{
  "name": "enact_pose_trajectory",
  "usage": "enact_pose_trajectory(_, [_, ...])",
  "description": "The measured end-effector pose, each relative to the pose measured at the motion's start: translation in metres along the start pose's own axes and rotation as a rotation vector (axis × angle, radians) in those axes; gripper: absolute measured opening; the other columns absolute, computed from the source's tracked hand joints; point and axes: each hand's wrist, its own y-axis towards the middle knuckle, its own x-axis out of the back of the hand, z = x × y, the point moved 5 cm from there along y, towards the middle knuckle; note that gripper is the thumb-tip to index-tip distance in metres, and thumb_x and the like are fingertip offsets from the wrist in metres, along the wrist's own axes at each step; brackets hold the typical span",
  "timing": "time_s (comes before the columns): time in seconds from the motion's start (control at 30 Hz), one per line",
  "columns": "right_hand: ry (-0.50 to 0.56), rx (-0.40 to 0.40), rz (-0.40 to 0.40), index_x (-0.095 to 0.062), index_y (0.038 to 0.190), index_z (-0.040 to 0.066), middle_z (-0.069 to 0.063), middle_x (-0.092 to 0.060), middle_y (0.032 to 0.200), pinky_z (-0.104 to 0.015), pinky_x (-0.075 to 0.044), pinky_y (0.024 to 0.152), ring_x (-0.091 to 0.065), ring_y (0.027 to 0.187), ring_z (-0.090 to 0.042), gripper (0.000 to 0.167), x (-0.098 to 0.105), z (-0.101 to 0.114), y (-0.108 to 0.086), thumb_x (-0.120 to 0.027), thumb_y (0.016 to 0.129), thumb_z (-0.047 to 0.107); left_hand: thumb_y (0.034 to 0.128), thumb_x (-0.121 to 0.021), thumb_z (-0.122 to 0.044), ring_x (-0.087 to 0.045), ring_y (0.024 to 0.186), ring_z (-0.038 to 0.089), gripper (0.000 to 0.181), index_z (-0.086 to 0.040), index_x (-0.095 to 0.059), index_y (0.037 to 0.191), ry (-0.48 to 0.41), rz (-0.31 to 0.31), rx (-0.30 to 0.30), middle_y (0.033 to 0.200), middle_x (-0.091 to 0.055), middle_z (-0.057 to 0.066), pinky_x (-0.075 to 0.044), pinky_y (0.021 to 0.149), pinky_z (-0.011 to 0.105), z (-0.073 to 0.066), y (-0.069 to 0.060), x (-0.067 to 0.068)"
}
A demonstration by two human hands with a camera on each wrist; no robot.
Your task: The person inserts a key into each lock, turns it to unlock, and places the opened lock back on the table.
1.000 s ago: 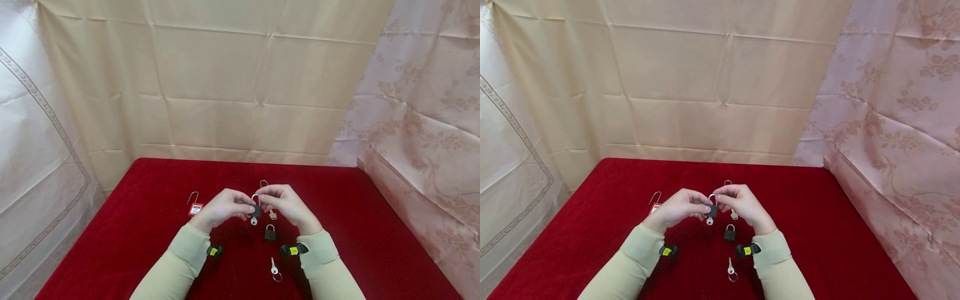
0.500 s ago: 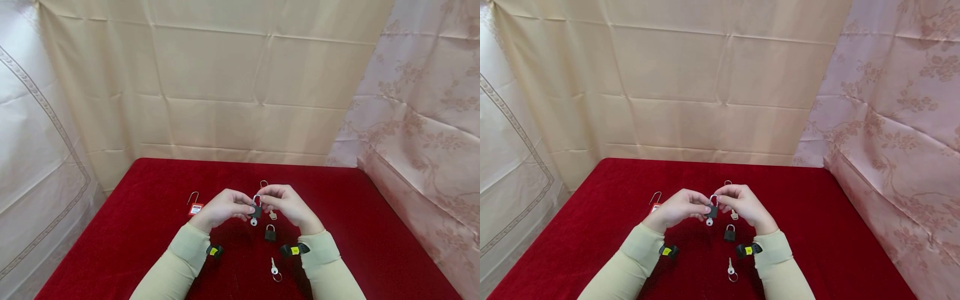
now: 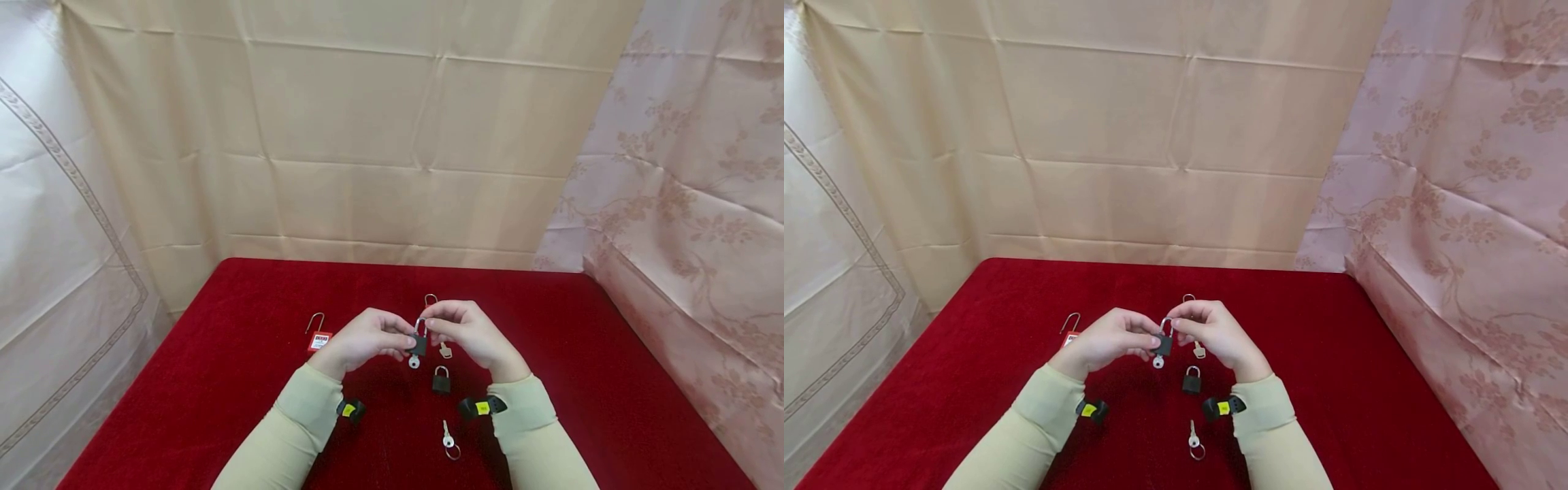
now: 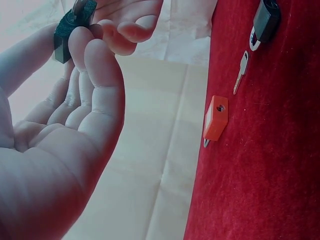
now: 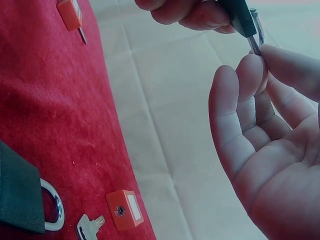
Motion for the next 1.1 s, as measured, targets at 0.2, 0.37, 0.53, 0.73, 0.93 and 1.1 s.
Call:
enact_pose_trajectory(0.2, [0.033, 0.015, 0.013, -0.068, 0.115, -0.007, -0.014, -0.07, 0.09, -0.031, -0.058, 0.069, -0.068, 0.075, -0.019, 0.022, -0.0003, 0.0003, -0.001, -0.067, 0.097, 0.006, 0.0924, -0.072, -0.003, -0.068, 0.087, 0.032, 0.021, 0.006, -0.073, 0.112, -0.004, -0.002, 0.007, 0.091, -0.073, 0.011, -0.059, 0.08, 0.041, 0.0004, 0.0003, 0.0003])
enact_pose_trajectory(0.37, [0.055, 0.03, 0.022, -0.068, 0.114, -0.006, -0.012, -0.07, 0.089, -0.03, -0.058, 0.069, -0.068, 0.076, -0.019, 0.021, -0.0001, -0.0006, -0.0009, -0.067, 0.097, 0.006, 0.0923, -0.072, -0.003, -0.069, 0.086, 0.031, 0.022, 0.006, -0.073, 0.112, -0.006, -0.002, 0.008, 0.092, -0.073, 0.012, -0.059, 0.081, 0.044, 0.0001, 0.0003, 0.0004])
enact_pose_trajectory(0.53, [0.081, 0.026, 0.034, -0.068, 0.114, -0.006, -0.016, -0.071, 0.094, -0.032, -0.059, 0.072, -0.069, 0.078, -0.019, 0.021, 0.0002, -0.0011, -0.0013, -0.068, 0.097, 0.005, 0.0924, -0.072, -0.003, -0.069, 0.084, 0.028, 0.022, 0.006, -0.072, 0.113, -0.008, 0.002, 0.008, 0.093, -0.073, 0.012, -0.059, 0.082, 0.045, -0.0001, -0.0002, 0.0005])
enact_pose_trajectory(0.73, [0.123, 0.026, 0.051, -0.067, 0.114, -0.007, -0.012, -0.071, 0.095, -0.036, -0.06, 0.077, -0.069, 0.081, -0.019, 0.02, -0.0001, 0.0, -0.0013, -0.068, 0.096, 0.001, 0.0924, -0.071, -0.002, -0.068, 0.082, 0.024, 0.022, 0.008, -0.072, 0.113, -0.033, 0.007, 0.005, 0.092, -0.073, 0.012, -0.059, 0.081, 0.043, 0.001, 0.0, 0.0006])
enact_pose_trajectory(0.93, [0.204, 0.048, 0.067, -0.071, 0.111, 0.005, -0.008, -0.07, 0.094, -0.033, -0.06, 0.077, -0.07, 0.081, -0.017, 0.018, -0.0013, -0.0006, -0.0009, -0.064, 0.096, -0.004, 0.0929, -0.07, -0.001, -0.068, 0.081, 0.021, 0.023, 0.01, -0.071, 0.113, -0.07, 0.017, -0.009, 0.092, -0.073, 0.012, -0.059, 0.078, 0.037, 0.0016, 0.0006, 0.0012])
enact_pose_trajectory(1.1, [0.34, 0.107, 0.117, -0.071, 0.112, 0.007, -0.005, -0.069, 0.097, -0.032, -0.059, 0.081, -0.07, 0.085, -0.017, 0.025, -0.0048, -0.005, 0.0007, -0.057, 0.099, -0.009, 0.093, -0.069, 0.001, -0.068, 0.081, 0.021, 0.022, 0.011, -0.07, 0.113, -0.108, 0.019, -0.009, 0.093, -0.073, 0.012, -0.059, 0.077, 0.034, 0.0019, 0.0005, 0.0016])
